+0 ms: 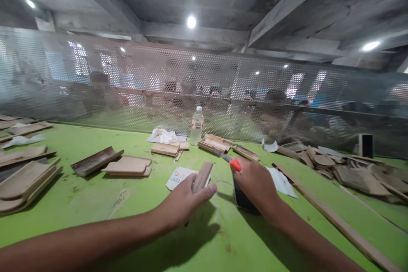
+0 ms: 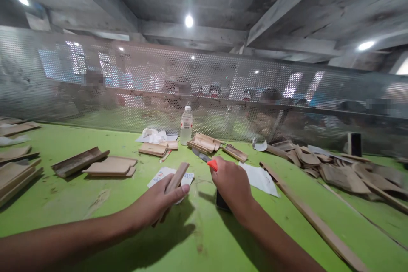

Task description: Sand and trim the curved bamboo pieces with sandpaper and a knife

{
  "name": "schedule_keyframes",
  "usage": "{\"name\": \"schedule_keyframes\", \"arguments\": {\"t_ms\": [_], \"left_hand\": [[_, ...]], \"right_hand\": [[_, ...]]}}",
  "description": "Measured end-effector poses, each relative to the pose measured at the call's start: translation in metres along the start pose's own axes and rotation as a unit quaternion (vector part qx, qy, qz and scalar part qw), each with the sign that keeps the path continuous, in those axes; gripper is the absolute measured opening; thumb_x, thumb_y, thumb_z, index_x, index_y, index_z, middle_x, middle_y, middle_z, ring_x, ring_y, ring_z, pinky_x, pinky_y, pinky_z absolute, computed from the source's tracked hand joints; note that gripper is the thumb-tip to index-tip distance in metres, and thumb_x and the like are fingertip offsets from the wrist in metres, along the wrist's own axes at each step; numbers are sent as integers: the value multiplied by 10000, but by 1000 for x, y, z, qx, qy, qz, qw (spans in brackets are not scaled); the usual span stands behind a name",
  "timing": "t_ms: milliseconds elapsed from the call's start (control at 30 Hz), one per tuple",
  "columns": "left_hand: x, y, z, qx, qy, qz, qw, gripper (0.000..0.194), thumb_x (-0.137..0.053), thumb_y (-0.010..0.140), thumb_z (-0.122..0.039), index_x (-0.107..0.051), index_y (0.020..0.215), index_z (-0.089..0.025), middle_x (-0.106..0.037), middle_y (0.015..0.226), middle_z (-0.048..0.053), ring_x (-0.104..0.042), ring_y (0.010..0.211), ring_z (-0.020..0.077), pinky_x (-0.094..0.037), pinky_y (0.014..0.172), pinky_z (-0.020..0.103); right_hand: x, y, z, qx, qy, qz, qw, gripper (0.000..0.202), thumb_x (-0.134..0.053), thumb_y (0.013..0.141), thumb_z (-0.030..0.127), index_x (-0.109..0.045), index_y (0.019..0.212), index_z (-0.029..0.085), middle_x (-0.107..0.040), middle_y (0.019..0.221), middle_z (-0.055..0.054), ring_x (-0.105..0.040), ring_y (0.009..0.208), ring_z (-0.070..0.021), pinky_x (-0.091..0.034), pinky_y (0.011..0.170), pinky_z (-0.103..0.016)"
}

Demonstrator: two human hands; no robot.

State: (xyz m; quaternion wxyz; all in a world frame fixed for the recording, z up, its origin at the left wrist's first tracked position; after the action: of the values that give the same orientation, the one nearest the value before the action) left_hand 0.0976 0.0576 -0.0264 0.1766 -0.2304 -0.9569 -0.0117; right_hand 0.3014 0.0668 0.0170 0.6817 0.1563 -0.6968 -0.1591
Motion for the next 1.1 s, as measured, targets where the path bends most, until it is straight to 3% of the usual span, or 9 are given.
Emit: {"name": "schedule_keyframes", "arguments": {"t_ms": [100,233,467,667,933,1100], "left_hand": [[1,0,0,-20,-4,-5,1000,637,-597,856,-740,-550,1149,-177,-548,838,25,-507,722,184,-370,585,292],[2,5,6,-51,-4,-17,999,574,-632,865,-690,-557,1120,-181,-580,897,47,-536,814,211,-391,657,313],[4,15,20,-43,5,-29,999,598,-666,843,-700,-544,1129,-189,-621,1064,98,-580,1008,284,-421,842,400],[5,17,20,-30,-11,-22,999,588,-782,766,-636,-529,1060,-194,-616,963,62,-583,899,258,-401,728,353],[4,13,17,-26,17,11,999,606,-767,763,-662,-497,1043,-197,-597,960,65,-580,936,280,-416,743,370],[5,13,15,-36,4,-23,999,606,-758,791,-644,-530,1111,-183,-609,1075,96,-580,1012,282,-428,814,372]], "right_hand": [[6,-2,-6,-13,4,-14,1000,257,-462,980,253,-676,859,178,-644,667,-68,-502,579,-195,-159,554,-301],[7,-9,4,16,31,-8,999,267,-474,965,306,-634,784,194,-589,626,-32,-449,571,-172,-203,555,-291],[-5,-17,18,112,101,73,986,249,-544,912,341,-625,731,191,-580,590,-2,-429,515,-129,-229,516,-275],[-13,-20,29,143,86,115,979,316,-584,855,360,-612,586,195,-540,516,-1,-335,473,-120,-185,511,-295],[-14,-20,34,174,48,129,975,274,-610,838,343,-637,612,192,-582,551,-11,-394,496,-126,-189,518,-294],[-20,-20,35,158,19,122,980,267,-552,890,350,-681,726,183,-653,636,-45,-468,528,-151,-165,523,-310]]}}
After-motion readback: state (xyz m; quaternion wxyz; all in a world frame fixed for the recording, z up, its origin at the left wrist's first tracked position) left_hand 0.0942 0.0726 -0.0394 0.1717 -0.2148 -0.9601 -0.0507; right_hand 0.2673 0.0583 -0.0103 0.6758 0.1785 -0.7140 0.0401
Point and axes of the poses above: each hand's wrist, its own y-axis towards the middle knuckle, its own x-axis out of the back of the hand, z = x × y, the point moved 4 cm from there along y, towards the middle knuckle
